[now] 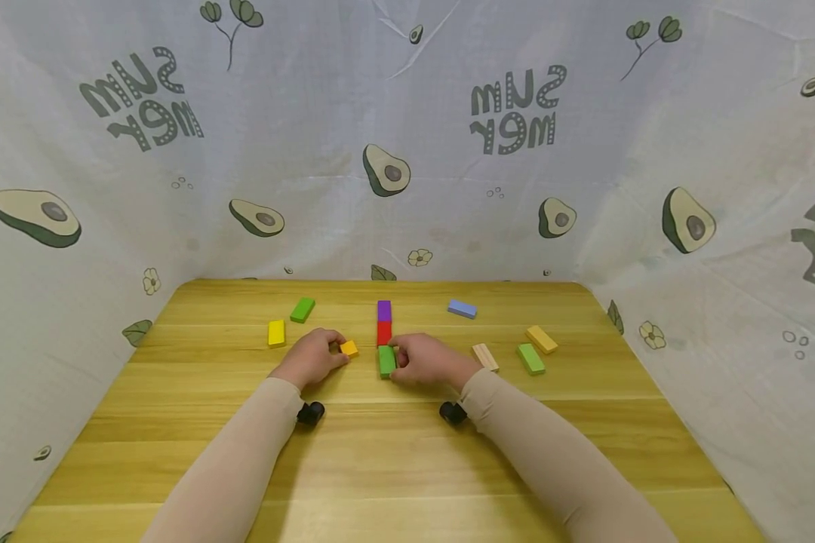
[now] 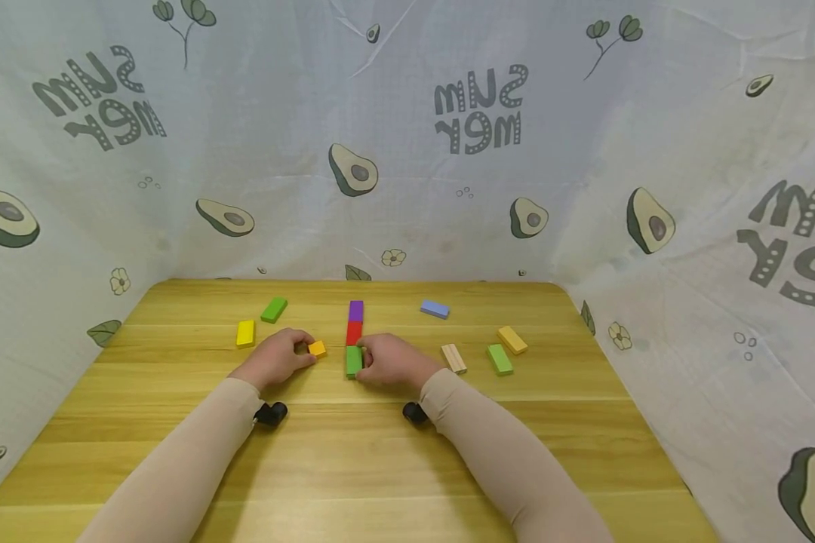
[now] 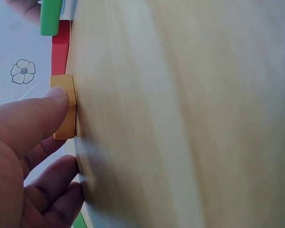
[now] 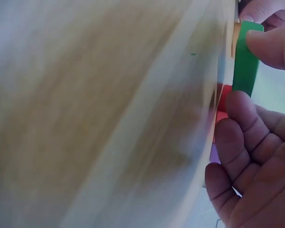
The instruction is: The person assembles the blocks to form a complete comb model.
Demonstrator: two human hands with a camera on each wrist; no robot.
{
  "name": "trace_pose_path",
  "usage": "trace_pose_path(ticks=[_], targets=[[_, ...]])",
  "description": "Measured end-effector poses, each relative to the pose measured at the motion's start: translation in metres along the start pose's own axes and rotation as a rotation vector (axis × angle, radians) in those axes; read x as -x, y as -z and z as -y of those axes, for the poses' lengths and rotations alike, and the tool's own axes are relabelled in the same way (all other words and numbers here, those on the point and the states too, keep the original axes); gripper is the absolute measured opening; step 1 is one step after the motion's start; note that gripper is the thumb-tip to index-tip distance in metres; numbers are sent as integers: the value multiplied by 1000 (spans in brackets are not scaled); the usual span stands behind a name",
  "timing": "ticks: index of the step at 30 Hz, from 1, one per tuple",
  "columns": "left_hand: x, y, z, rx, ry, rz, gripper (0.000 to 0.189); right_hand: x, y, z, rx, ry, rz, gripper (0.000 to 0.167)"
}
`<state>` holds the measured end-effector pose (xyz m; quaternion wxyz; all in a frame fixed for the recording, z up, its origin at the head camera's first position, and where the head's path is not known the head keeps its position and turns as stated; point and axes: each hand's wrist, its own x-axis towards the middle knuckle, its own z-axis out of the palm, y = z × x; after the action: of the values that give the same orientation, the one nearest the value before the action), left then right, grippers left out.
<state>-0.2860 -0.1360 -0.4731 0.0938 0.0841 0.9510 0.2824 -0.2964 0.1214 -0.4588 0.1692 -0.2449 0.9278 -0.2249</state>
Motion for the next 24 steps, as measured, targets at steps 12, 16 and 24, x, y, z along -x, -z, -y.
trace_pose_path(ticks=[12,16,24], targets=[[2,1,-2,-5,1,-2,36,-2,-5,2,66,18,3,66],[2,1,-2,1,5,-4,36,0,-4,4,59,-14,-8,69],[1,1,-1,-1,-3,4,36,2,-2,7,81,-31,-29,64]])
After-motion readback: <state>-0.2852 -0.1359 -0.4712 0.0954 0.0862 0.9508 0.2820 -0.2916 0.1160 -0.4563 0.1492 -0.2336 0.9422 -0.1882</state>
